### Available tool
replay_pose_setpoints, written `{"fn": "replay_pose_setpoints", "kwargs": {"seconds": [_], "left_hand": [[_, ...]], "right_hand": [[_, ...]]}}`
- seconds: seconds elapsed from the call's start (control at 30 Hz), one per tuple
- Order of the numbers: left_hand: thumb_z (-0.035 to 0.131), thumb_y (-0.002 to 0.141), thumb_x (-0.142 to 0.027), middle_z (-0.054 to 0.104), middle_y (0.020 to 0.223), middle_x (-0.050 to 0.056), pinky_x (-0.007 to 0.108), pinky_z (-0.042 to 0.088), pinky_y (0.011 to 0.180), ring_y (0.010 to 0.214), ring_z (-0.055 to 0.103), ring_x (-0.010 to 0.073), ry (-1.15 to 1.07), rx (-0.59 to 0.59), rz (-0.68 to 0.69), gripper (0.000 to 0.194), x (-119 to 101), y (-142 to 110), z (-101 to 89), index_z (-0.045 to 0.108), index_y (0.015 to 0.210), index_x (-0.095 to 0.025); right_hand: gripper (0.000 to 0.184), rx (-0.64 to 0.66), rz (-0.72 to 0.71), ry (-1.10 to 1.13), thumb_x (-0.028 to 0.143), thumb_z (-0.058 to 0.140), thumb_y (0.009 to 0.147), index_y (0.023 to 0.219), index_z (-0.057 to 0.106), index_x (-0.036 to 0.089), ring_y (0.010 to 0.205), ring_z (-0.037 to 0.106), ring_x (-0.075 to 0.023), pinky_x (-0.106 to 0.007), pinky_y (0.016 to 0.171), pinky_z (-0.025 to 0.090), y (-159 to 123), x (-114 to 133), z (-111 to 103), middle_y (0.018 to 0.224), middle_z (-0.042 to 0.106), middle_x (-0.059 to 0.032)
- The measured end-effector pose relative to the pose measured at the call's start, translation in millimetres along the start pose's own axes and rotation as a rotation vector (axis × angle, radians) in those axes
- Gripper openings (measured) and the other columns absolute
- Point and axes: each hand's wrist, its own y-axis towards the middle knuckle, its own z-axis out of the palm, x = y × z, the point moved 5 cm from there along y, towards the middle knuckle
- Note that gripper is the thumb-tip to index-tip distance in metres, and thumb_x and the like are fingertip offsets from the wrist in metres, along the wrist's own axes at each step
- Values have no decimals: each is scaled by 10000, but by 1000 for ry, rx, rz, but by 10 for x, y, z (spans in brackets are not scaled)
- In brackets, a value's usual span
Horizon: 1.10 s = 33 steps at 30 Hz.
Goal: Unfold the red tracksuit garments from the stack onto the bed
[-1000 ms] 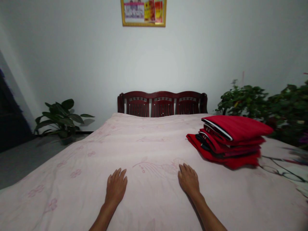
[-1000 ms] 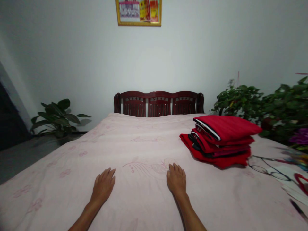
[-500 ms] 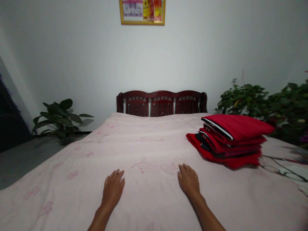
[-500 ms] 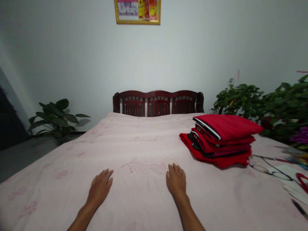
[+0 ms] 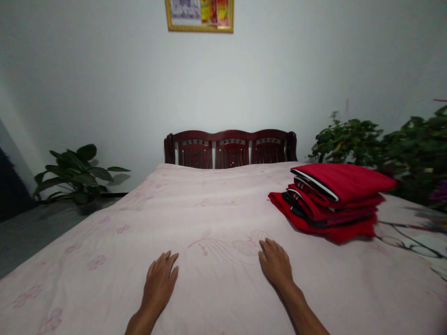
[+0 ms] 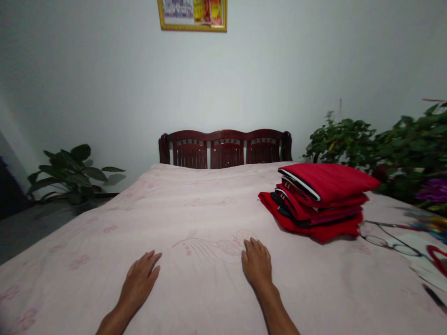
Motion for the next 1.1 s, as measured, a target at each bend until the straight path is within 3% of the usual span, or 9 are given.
{"fn": "replay_pose_setpoints", "kwargs": {"seconds": [0.47, 1.1], "left_hand": [[367, 979, -234, 530, 1501, 96, 484, 262, 1208, 1427, 429, 252, 31, 32, 7, 456, 2, 11, 25, 589, 1376, -213], [386, 979, -233, 543, 1490, 87, 476, 273, 1207, 1425, 432, 248, 25, 9, 17, 443, 1, 3, 19, 599, 1367, -219]], "right_hand": [[459, 24, -3, 25, 267, 430, 939, 1347, 629, 193, 1375, 468, -286, -442, 1166, 323, 7, -10, -25, 1462, 556, -95], [437, -36, -47, 46, 254, 451, 938, 1318, 649, 169, 1350, 495, -299, -460, 1149, 347, 12, -36, 27, 1429, 582, -121]]}}
